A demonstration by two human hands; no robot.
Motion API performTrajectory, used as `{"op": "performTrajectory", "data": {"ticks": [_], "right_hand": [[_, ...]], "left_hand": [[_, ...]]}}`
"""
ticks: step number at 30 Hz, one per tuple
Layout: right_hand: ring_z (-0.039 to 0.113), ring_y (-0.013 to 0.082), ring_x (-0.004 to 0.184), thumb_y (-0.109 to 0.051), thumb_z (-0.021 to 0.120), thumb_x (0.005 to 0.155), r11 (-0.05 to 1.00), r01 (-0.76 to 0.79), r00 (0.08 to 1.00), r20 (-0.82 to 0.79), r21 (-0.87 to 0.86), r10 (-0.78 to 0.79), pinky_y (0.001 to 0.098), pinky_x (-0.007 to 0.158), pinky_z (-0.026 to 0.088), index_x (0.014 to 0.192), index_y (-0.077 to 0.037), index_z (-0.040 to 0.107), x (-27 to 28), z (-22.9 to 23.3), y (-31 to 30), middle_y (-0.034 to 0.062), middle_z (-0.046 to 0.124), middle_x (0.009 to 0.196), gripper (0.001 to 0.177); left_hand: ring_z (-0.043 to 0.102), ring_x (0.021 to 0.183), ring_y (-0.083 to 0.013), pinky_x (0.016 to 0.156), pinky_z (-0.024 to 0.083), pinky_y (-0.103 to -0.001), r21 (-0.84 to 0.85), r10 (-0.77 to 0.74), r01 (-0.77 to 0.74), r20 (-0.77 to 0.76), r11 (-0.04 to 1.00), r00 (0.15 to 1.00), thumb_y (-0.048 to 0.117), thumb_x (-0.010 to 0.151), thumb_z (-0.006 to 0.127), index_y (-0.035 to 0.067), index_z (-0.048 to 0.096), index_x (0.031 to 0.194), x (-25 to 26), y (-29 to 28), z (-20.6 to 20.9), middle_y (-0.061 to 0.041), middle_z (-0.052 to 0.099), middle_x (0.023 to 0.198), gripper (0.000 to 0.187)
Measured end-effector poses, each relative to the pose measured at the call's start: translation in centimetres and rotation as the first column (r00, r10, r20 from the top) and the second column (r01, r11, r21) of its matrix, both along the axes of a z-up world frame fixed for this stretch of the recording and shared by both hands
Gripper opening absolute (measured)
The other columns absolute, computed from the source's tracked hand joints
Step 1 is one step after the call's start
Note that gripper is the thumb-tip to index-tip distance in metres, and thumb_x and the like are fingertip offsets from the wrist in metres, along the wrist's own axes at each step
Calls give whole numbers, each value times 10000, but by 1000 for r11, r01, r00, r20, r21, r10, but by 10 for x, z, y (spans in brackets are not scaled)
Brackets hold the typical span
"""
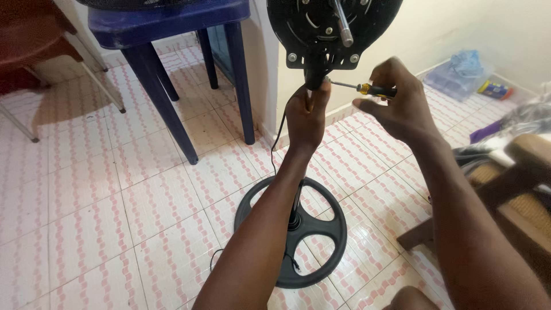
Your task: The person reassembles a standing electric fan by attaching the front grille, aligning the motor housing, and securing components with a screwdriver. The fan is placed on a tiled floor next to a blue plastic stool.
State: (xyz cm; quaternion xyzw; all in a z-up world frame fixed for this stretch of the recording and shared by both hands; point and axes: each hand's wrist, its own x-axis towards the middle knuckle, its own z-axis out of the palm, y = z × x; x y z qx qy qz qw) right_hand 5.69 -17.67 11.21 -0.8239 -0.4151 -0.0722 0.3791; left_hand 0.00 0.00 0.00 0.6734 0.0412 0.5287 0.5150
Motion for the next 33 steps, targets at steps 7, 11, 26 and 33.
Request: {"op": "performTrajectory", "data": {"ticks": [7, 11, 26, 33], "right_hand": [[538, 193, 1030, -128, 804, 1021, 979, -101, 858, 514, 179, -6, 375, 876, 458, 1102, -66, 764, 17, -13, 3, 25, 716, 1014, 110], [480, 194, 889, -243, 770, 1100, 991, 19, 800, 593, 131, -94, 360, 778, 422, 1051, -73, 794, 9, -15, 2, 31, 671, 912, 178], [654, 165, 731, -262, 803, 974, 999, -44, 776, 631, 15, 25, 281, 615, 490, 1012, -70, 788, -14, -5, -8, 49, 721, 859, 196], [590, 115, 414, -280, 698, 1046, 982, 163, 910, 399, -93, -113, 275, 379, 378, 1189, -112, 759, -74, 11, -10, 76, 726, 696, 229]], "left_hand": [[253, 466, -12, 435, 182, -227, -243, -317, 343, 141, 907, 938, 691, 1029, 420, 54, 672, 982, -18, -7, 23, 114, 287, 564, 687], [268, 456, -1, 433, 186, -221, -240, -312, 324, 87, 915, 946, 719, 1020, 374, 80, 661, 906, -19, -3, 21, 112, 305, 545, 710], [314, 422, -20, 380, 238, -207, -241, -365, 370, 69, 897, 928, 770, 988, 281, 146, 485, 769, -18, 3, 21, 80, 347, 552, 692], [335, 433, -23, 374, 247, -207, -250, -365, 367, 58, 896, 929, 788, 988, 256, 131, 495, 762, -13, 2, 23, 64, 369, 568, 735]]}}
